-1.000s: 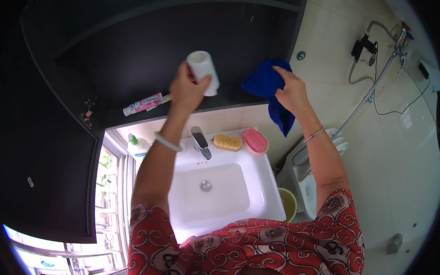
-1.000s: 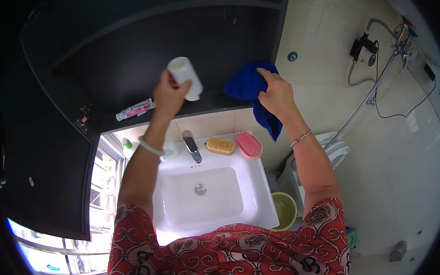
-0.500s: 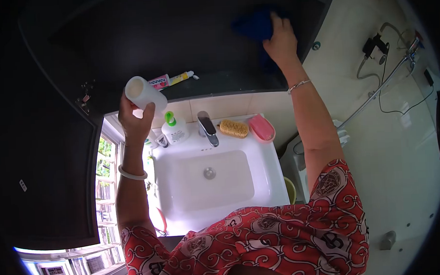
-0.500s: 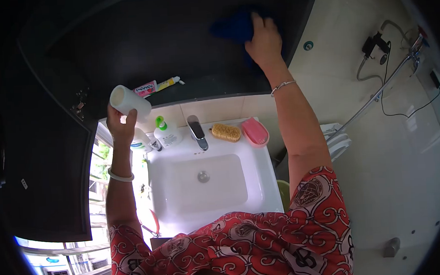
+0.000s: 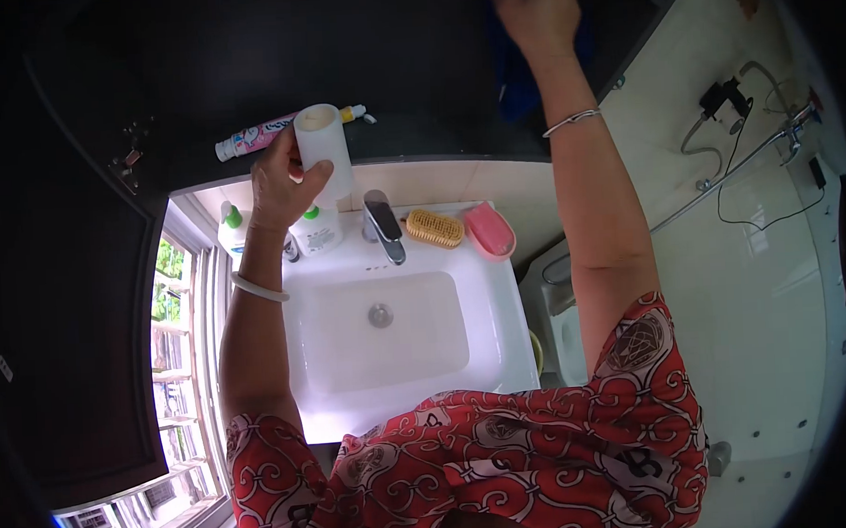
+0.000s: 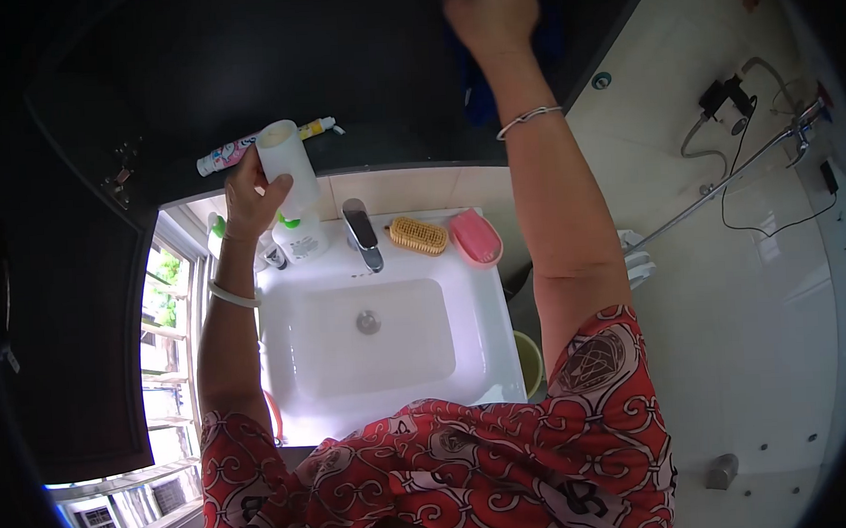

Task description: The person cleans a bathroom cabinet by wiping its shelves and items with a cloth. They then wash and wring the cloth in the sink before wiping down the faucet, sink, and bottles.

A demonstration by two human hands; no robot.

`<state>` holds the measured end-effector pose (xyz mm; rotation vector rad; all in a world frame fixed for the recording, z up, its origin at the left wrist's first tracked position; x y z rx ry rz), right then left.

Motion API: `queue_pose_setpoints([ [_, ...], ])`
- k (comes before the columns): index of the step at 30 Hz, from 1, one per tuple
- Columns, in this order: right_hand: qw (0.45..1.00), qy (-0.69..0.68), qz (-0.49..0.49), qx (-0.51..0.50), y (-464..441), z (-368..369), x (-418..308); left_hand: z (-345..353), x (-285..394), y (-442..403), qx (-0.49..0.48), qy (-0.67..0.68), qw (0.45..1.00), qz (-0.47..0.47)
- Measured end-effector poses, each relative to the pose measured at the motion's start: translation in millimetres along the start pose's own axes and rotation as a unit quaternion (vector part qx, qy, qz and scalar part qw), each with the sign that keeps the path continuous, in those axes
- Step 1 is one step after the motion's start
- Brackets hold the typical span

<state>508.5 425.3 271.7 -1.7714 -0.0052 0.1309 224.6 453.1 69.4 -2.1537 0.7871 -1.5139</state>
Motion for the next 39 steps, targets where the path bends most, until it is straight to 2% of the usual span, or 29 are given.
queue_pose_setpoints([
  [2, 0.987, -0.013, -0.126, -0.099, -6, 15, -60, 0, -3, -1, -0.012, 0.004, 1.0, -0.01],
  [3, 0.979, -0.029, -0.173, -0.103, -12, 18, -86, -1, -8, 0, -0.01, 0.007, 1.0, -0.007],
  [4, 0.971, 0.021, -0.234, -0.047, -15, 28, -101, -2, -12, 1, -0.006, 0.011, 1.0, -0.004],
  [8, 0.959, -0.035, -0.265, -0.092, -22, 22, -78, -3, -14, -1, -0.014, 0.071, 0.997, -0.032],
  [10, 0.97, 0.019, -0.218, -0.106, -22, 7, -39, -4, -12, -2, -0.021, 0.083, 0.996, -0.022],
  [11, 0.972, 0.017, -0.225, -0.068, -19, 1, -12, -4, -12, -1, -0.024, 0.09, 0.995, -0.017],
  [12, 0.982, 0.04, -0.152, -0.109, -17, -7, 11, -3, -12, 1, -0.026, 0.095, 0.995, -0.013],
  [13, 0.987, 0.046, -0.14, -0.061, -12, -16, 30, -3, -13, 0, -0.027, 0.102, 0.994, -0.007],
  [14, 0.992, 0.058, -0.09, -0.062, -9, -21, 52, -3, -13, -1, -0.029, 0.108, 0.994, 0.0],
  [16, 0.995, 0.033, -0.099, 0.002, -7, -22, 53, -3, -11, -1, -0.038, 0.088, 0.995, 0.009],
  [19, 0.997, 0.063, -0.015, -0.042, -9, -4, 28, -3, -6, -2, -0.037, 0.083, 0.996, 0.01],
  [22, 0.99, 0.032, -0.128, -0.058, -11, 18, -35, -4, -6, -2, -0.034, 0.087, 0.996, -0.003],
  [23, 0.989, -0.007, -0.106, -0.102, -19, 19, -53, -4, -7, -2, -0.031, 0.092, 0.995, -0.007],
  [26, 0.976, -0.019, -0.109, -0.186, -24, 8, -45, -3, -14, 0, -0.051, 0.125, 0.99, -0.032],
  [27, 0.977, 0.019, -0.167, -0.13, -24, 6, -35, -4, -13, -1, -0.059, 0.141, 0.987, -0.037],
  [30, 0.979, 0.06, -0.088, -0.171, -23, -21, 12, -5, -16, -2, -0.064, 0.163, 0.984, -0.044],
  [33, 0.989, 0.057, -0.099, -0.093, -19, -35, 46, -2, -15, -3, -0.049, 0.155, 0.986, -0.036],
  [34, 0.991, 0.069, -0.072, -0.091, -18, -32, 50, -2, -13, -3, -0.051, 0.145, 0.988, -0.034],
  [36, 0.992, 0.089, -0.025, -0.086, -18, -21, 43, -4, -14, -2, -0.053, 0.131, 0.989, -0.031],
  [39, 0.986, 0.055, -0.05, -0.149, -17, 0, -7, -4, -15, -3, -0.072, 0.119, 0.99, -0.035],
])
Point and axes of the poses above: each hand's wrist, its own y-axis away from the middle knuckle, its own z-axis out of the palm, x = y × z, the point moved 5 cm from there along -y, towards the middle knuckle, and after that the axes turned 3 degrees about -z, right-handed, at the moved point
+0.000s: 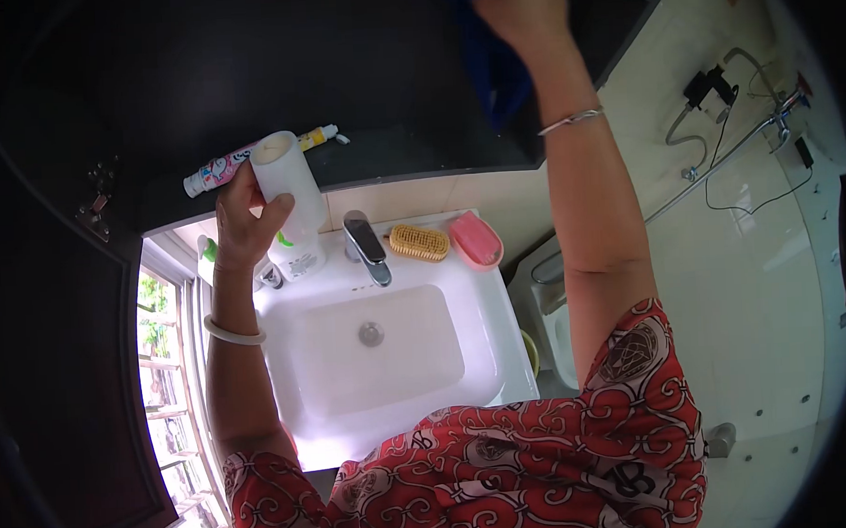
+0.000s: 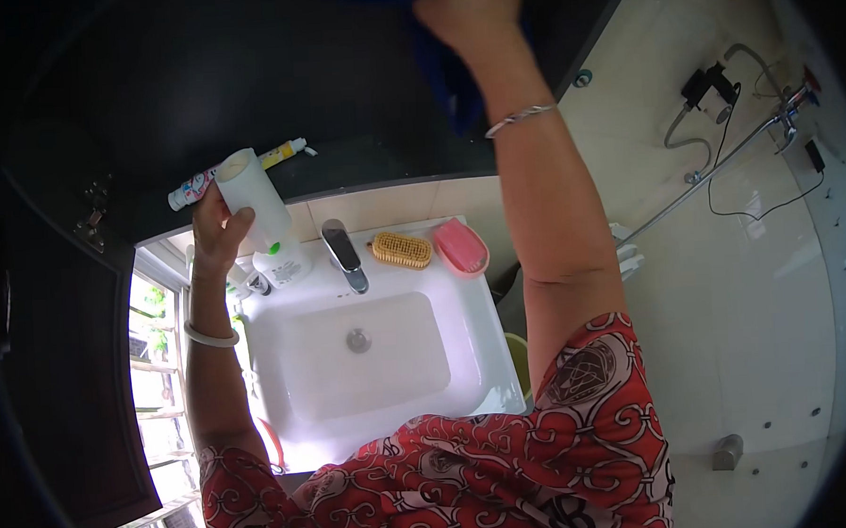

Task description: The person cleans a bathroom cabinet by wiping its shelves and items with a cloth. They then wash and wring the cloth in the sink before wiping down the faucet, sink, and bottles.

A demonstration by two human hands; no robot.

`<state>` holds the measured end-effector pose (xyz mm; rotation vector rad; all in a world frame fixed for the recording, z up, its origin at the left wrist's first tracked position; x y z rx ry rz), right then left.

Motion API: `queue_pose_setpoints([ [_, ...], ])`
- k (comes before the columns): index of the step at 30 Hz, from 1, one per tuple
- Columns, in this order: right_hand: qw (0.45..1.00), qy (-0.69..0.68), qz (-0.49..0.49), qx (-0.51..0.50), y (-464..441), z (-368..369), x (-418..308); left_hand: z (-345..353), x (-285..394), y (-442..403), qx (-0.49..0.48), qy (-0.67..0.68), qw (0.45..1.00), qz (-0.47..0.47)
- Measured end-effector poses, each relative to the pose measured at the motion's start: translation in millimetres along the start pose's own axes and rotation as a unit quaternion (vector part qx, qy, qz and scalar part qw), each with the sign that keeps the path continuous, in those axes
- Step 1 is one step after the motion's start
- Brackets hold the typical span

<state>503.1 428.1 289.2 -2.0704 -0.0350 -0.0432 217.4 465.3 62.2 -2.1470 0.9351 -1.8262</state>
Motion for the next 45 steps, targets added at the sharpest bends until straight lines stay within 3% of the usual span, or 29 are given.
queue_pose_setpoints([
  [1, 0.998, -0.014, -0.057, 0.027, -4, 6, -23, 0, 2, -1, 0.012, 0.007, 1.0, -0.001],
  [5, 0.995, -0.055, -0.064, -0.053, -15, 0, -38, 1, -3, 0, 0.011, 0.054, 0.998, -0.029],
  [6, 0.994, -0.037, -0.106, -0.001, -14, 0, -29, 0, -4, -1, 0.007, 0.071, 0.997, -0.03],
  [8, 0.994, 0.005, -0.019, -0.103, -11, -4, 8, -2, -3, -1, 0.009, 0.084, 0.996, -0.036],
  [9, 0.999, -0.01, -0.045, -0.006, -3, -13, 19, -2, -3, -1, 0.01, 0.073, 0.996, -0.044],
  [10, 0.996, 0.01, 0.038, -0.082, 2, -13, 40, -2, -5, -2, 0.014, 0.064, 0.997, -0.051],
  [11, 0.997, -0.07, 0.029, -0.002, 10, -24, 50, -2, -6, -2, 0.019, 0.057, 0.996, -0.059],
  [13, 0.996, -0.024, 0.082, -0.023, 16, -20, 65, 1, -8, -2, 0.01, 0.068, 0.996, -0.052],
  [16, 0.981, -0.086, 0.133, -0.116, 23, -10, 63, 2, -5, -4, 0.013, 0.071, 0.996, -0.054],
  [19, 0.895, -0.26, 0.191, -0.308, 53, -3, 61, 1, -6, -6, 0.007, 0.074, 0.996, -0.058],
  [22, 0.849, -0.248, 0.274, -0.378, 79, -11, 62, 1, -8, -8, -0.001, 0.074, 0.995, -0.063],
  [25, 0.885, -0.195, 0.291, -0.308, 96, -3, 68, 1, -8, -8, -0.002, 0.084, 0.995, -0.062],
  [26, 0.868, -0.277, 0.314, -0.267, 100, 9, 79, 2, -8, -8, -0.002, 0.087, 0.994, -0.064],
  [29, 0.71, -0.549, 0.438, -0.039, 98, -12, 69, 3, -7, -8, 0.0, 0.091, 0.994, -0.06],
  [30, 0.658, -0.61, 0.442, -0.013, 95, -4, 81, 2, -9, -9, -0.008, 0.075, 0.995, -0.065],
  [34, 0.765, -0.491, 0.415, 0.029, 69, -11, 84, 2, -10, -8, -0.003, 0.064, 0.996, -0.064],
  [37, 0.843, -0.47, 0.238, 0.111, 31, -17, 79, 2, -6, -7, 0.007, 0.054, 0.996, -0.067],
  [38, 0.859, -0.429, 0.271, 0.073, 23, -10, 88, 2, -7, -7, 0.006, 0.05, 0.997, -0.066],
  [41, 0.948, -0.214, 0.203, 0.119, 7, 35, 118, 1, -11, -7, 0.004, 0.028, 0.998, -0.061],
  [44, 0.982, -0.009, 0.186, 0.031, 6, 12, 60, 0, -13, -6, 0.001, 0.005, 0.998, -0.058],
  [45, 0.988, -0.006, 0.156, 0.004, 7, 12, 51, -1, -13, -5, 0.0, 0.007, 0.998, -0.065],
])
Point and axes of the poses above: each hand's wrist, its own y-axis away from the middle knuckle, its own z-axis out of the palm, x = y × z, the point moved 5 cm from there along -y, towards the middle knuckle, and after that the axes turned 3 degrees about -z, right-handed, at the moved point
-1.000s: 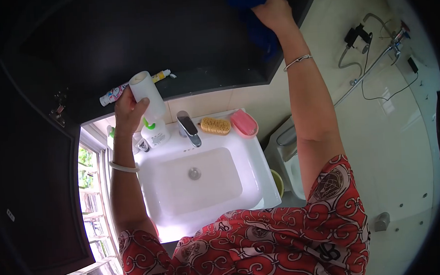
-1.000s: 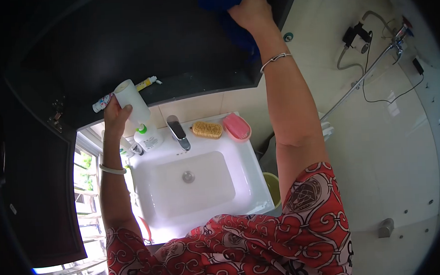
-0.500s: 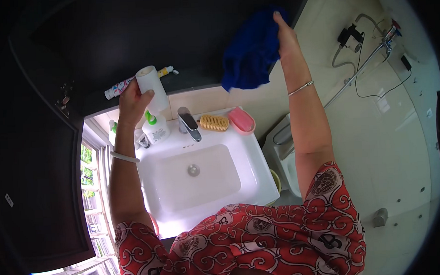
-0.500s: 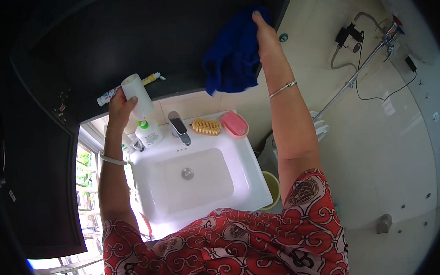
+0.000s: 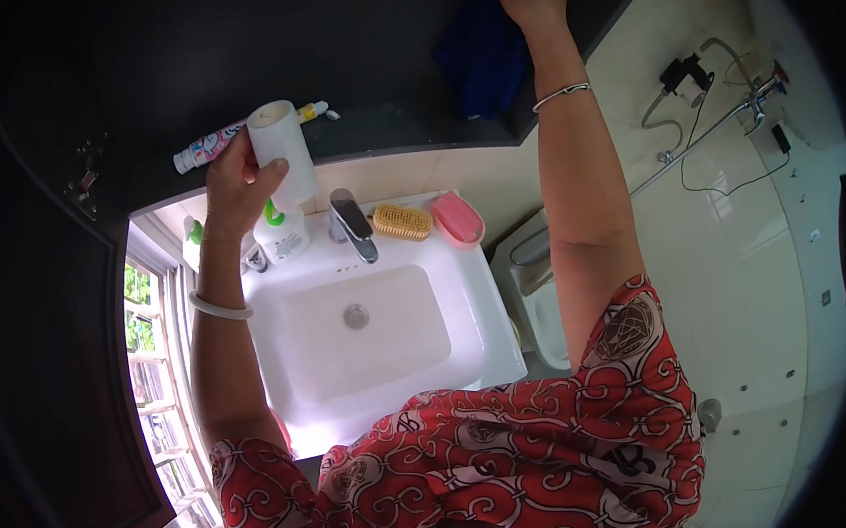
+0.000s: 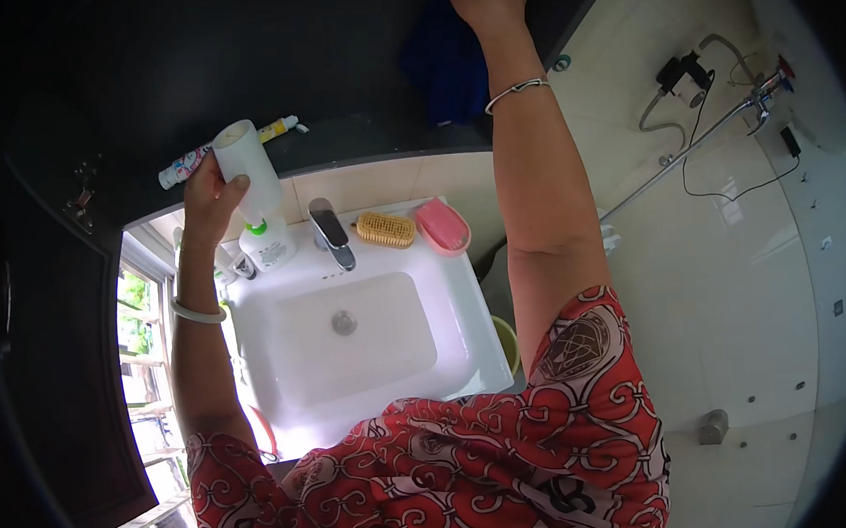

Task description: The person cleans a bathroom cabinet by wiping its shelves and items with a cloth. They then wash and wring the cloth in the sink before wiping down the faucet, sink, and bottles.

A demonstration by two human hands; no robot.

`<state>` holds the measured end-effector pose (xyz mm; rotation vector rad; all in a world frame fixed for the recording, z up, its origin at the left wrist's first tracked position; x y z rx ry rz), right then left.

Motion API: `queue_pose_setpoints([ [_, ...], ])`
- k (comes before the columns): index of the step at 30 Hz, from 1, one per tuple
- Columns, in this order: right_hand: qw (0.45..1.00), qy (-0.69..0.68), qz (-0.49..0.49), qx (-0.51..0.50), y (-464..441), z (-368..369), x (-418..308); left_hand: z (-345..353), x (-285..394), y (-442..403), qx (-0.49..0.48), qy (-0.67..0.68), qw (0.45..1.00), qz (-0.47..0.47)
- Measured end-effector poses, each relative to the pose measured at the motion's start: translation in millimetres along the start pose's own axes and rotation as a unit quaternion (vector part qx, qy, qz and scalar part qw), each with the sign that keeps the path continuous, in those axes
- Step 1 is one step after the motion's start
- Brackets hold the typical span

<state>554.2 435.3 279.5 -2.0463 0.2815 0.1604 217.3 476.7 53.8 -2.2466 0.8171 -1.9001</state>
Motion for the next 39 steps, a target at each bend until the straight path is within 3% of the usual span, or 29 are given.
queue_pose_setpoints([
  [5, 0.988, 0.028, -0.136, -0.072, 8, -11, -14, 1, 3, 0, -0.002, 0.03, 1.0, -0.002],
  [8, 0.998, -0.067, -0.008, -0.011, 9, -14, 14, 4, 11, 1, 0.006, 0.047, 0.999, 0.002],
  [10, 0.968, -0.227, -0.032, 0.099, -6, 0, 63, 3, 13, 2, 0.006, 0.035, 0.999, -0.008],
  [11, 0.972, -0.219, 0.013, 0.08, -5, -2, 56, 1, 9, 1, 0.005, 0.036, 0.999, -0.004],
  [14, 0.941, -0.321, 0.0, 0.112, -8, 14, 55, -1, 3, 1, 0.008, 0.01, 1.0, 0.003],
  [17, 0.982, -0.158, -0.098, 0.018, 8, 2, -19, -1, 2, -1, 0.016, -0.025, 1.0, 0.006],
  [21, 0.986, -0.129, -0.089, 0.047, 9, 4, -12, 4, 10, 1, 0.026, 0.046, 0.999, -0.004],
  [23, 0.961, -0.27, -0.024, 0.055, 5, 7, 17, 8, 5, -1, 0.008, 0.046, 0.999, -0.005],
  [24, 0.886, -0.461, -0.026, 0.05, -1, 13, 36, 0, 4, -1, 0.011, 0.045, 0.999, -0.004],
  [26, 0.935, -0.321, -0.068, 0.136, 0, 13, 34, 0, 5, 0, 0.01, 0.027, 0.999, -0.019],
  [29, 0.957, -0.271, -0.088, 0.061, 7, 3, -4, 2, 6, -1, 0.003, 0.018, 0.999, -0.037],
  [31, 0.98, -0.169, -0.102, -0.01, 10, 7, -41, 4, 12, -2, 0.009, 0.054, 0.998, -0.039],
  [34, 0.974, -0.172, -0.094, -0.114, 6, 1, -35, 7, 17, -1, 0.001, 0.083, 0.996, -0.033],
  [35, 0.98, -0.145, -0.13, -0.051, 5, -4, -27, 6, 17, -3, -0.005, 0.074, 0.997, -0.038],
  [37, 0.984, -0.156, -0.085, 0.028, 6, -12, 5, 3, 15, 0, -0.012, 0.062, 0.997, -0.049],
  [38, 0.964, -0.263, -0.023, 0.015, 5, -13, 24, 5, 17, 0, -0.009, 0.063, 0.997, -0.047],
  [39, 0.936, -0.346, -0.059, 0.018, -2, -4, 41, 4, 18, 0, 0.0, 0.067, 0.997, -0.044],
])
Point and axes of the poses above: each hand's wrist, its own y-axis away from the middle knuckle, its own z-axis out of the palm, x = y × z, the point moved 5 cm from there along -y, towards the middle knuckle, and after that the axes turned 3 degrees about -z, right-handed, at the moved point
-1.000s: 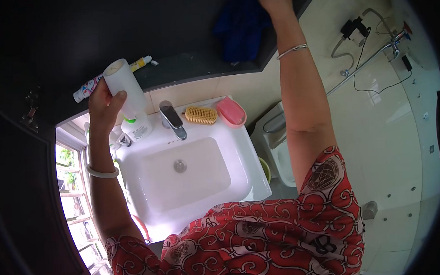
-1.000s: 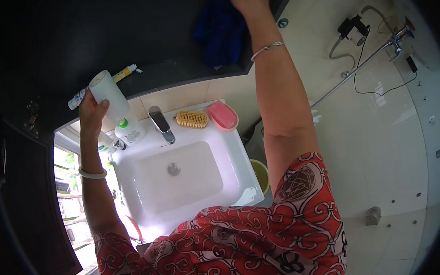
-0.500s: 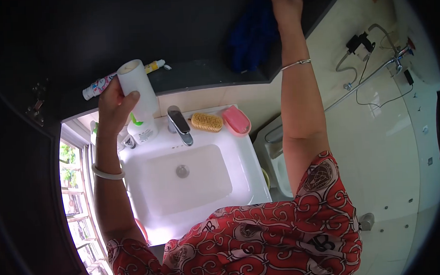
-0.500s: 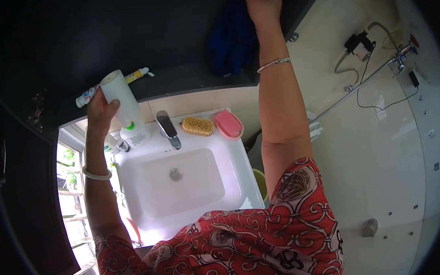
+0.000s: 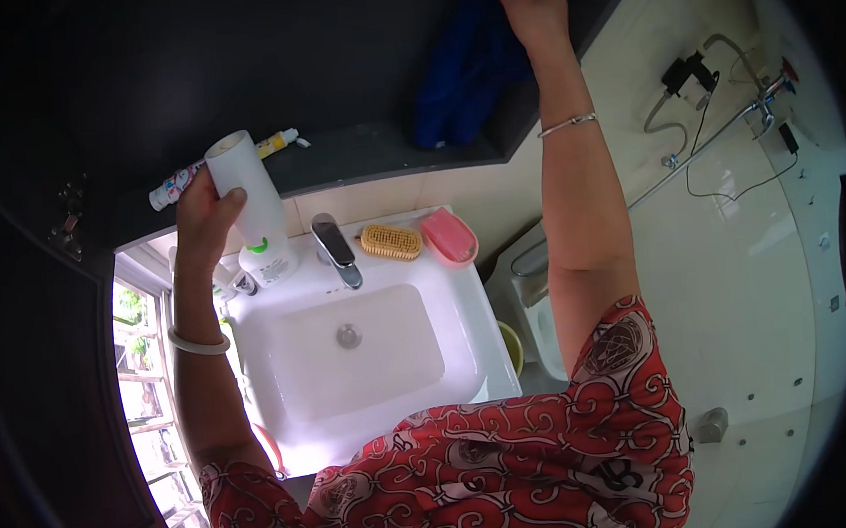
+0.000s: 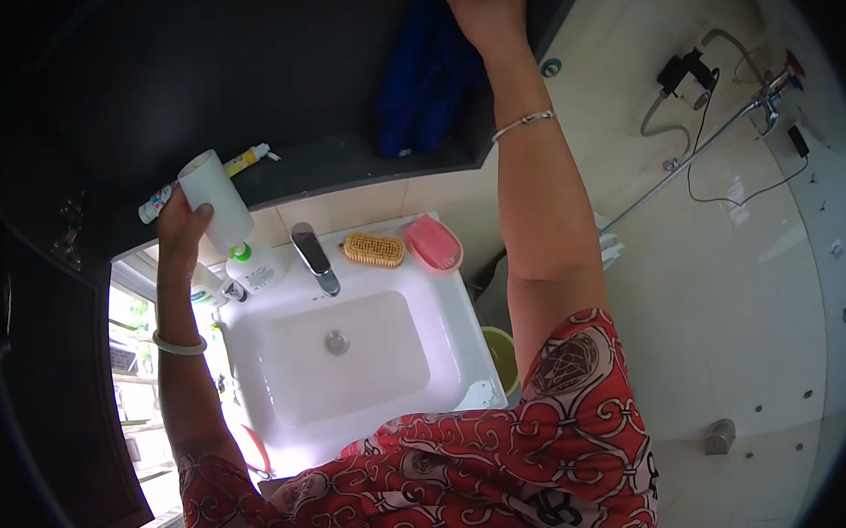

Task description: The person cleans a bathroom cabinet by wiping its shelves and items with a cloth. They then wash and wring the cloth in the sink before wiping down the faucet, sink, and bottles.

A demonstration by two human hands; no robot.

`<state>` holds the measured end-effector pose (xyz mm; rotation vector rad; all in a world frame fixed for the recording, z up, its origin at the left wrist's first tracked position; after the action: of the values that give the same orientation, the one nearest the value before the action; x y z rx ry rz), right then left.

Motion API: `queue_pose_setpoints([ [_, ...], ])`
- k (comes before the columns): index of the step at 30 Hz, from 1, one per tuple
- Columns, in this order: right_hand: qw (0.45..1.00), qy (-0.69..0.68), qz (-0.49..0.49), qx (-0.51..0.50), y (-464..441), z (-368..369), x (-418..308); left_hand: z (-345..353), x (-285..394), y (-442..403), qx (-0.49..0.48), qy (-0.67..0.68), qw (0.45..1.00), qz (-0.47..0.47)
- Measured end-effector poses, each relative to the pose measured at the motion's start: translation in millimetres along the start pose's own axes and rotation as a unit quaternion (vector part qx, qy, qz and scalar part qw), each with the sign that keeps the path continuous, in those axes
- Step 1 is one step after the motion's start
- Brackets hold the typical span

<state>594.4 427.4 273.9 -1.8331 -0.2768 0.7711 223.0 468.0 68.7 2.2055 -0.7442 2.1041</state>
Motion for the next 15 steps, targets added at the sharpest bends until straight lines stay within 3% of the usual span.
queue_pose_setpoints([
  [3, 0.995, 0.069, -0.006, 0.066, 1, 16, -7, 0, -2, -2, -0.016, -0.007, 1.0, -0.001],
  [6, 0.983, 0.175, -0.006, -0.049, 4, 62, -54, 0, -2, 0, 0.001, -0.004, 1.0, 0.003],
  [9, 0.978, 0.15, -0.106, -0.098, 7, 62, -63, 1, -3, -3, -0.026, 0.012, 1.0, 0.003],
  [12, 0.93, 0.201, -0.221, -0.213, 24, 59, -62, 0, 0, -3, -0.015, 0.004, 1.0, -0.002],
  [15, 0.931, 0.262, -0.117, -0.226, 41, 59, -32, 1, 0, -4, -0.004, 0.01, 1.0, 0.005],
])
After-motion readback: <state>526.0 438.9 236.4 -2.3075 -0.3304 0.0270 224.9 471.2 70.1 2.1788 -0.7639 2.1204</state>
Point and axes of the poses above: each hand's wrist, its own y-axis away from the middle knuckle, its own z-axis out of the palm, x = y × z, the point moved 5 cm from there along -y, towards the middle knuckle, and after that the axes turned 3 degrees about -z, right-handed, at the moved point
